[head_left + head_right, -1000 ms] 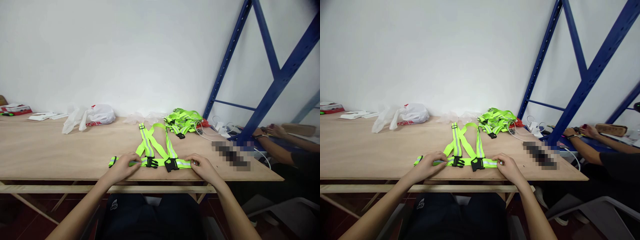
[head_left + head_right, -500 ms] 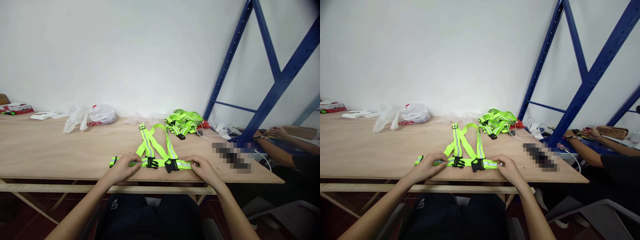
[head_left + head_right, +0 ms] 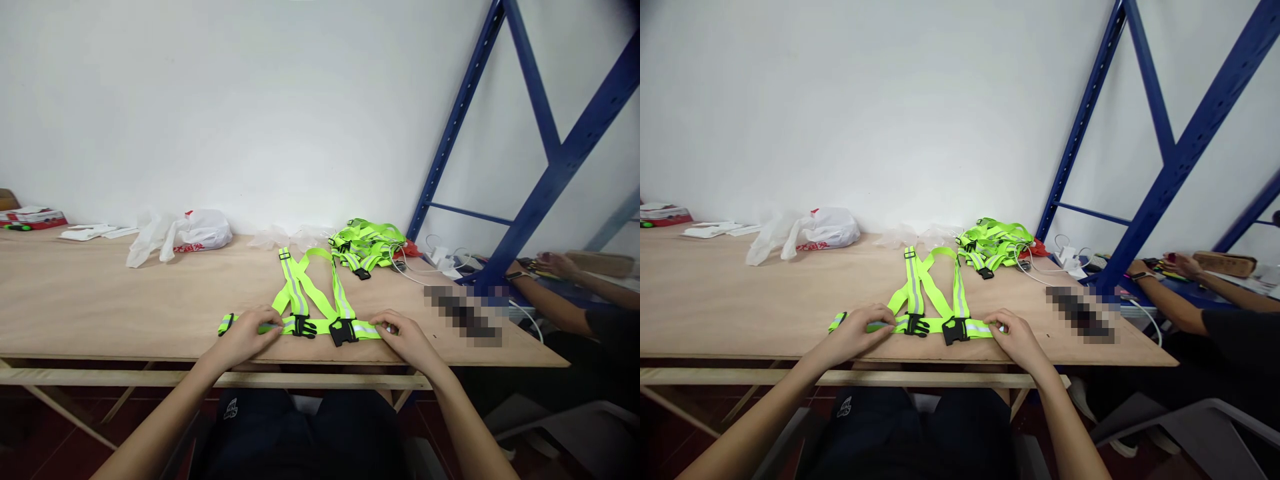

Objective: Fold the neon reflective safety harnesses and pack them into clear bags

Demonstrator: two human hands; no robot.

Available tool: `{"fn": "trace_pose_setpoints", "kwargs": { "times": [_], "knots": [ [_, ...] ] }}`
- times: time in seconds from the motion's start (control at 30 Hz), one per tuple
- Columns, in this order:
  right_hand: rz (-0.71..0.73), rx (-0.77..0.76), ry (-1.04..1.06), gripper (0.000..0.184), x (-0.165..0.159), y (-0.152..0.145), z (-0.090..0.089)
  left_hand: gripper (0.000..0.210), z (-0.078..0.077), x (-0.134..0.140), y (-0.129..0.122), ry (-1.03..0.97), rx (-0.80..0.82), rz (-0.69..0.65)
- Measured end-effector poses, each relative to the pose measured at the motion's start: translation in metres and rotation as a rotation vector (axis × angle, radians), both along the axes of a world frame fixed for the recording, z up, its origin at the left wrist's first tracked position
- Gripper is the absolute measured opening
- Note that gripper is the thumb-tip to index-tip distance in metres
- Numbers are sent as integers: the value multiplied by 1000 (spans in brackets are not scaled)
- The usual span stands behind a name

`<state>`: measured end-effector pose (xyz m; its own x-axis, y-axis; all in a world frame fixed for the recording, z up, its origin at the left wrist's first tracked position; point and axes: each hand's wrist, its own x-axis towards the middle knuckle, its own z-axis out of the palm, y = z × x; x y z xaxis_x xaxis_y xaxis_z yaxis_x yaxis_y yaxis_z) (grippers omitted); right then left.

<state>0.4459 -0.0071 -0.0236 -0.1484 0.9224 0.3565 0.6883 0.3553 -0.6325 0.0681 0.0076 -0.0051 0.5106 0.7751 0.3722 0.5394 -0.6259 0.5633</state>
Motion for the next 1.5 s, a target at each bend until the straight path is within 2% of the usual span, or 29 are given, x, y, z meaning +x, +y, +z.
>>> {"fn": "trace_pose_setpoints", "kwargs": {
  "times": [0.63,0.8,0.87,1.07,1.3,1.4,1.5],
  "knots": [
    [0,9,-27,23,-7,-6,7,21,1,2,-3,20,0,23],
    [55,58,-58,51,-14,-10,7,46,8,9,-5,118,-2,37],
    [111,63,-98,54,-18,-8,6,48,12,12,-3,157,0,24],
    [167,19,-119,49,-28,1,8,49,20,17,9,211,-31,-31],
    [198,-42,-54,47,-31,6,9,43,16,22,13,203,12,-38],
    [184,-26,-3,43,-36,8,14,40,19,24,12,153,48,-12],
    [162,59,46,35,-46,11,21,34,22,28,11,22,110,17]
  ]
}}
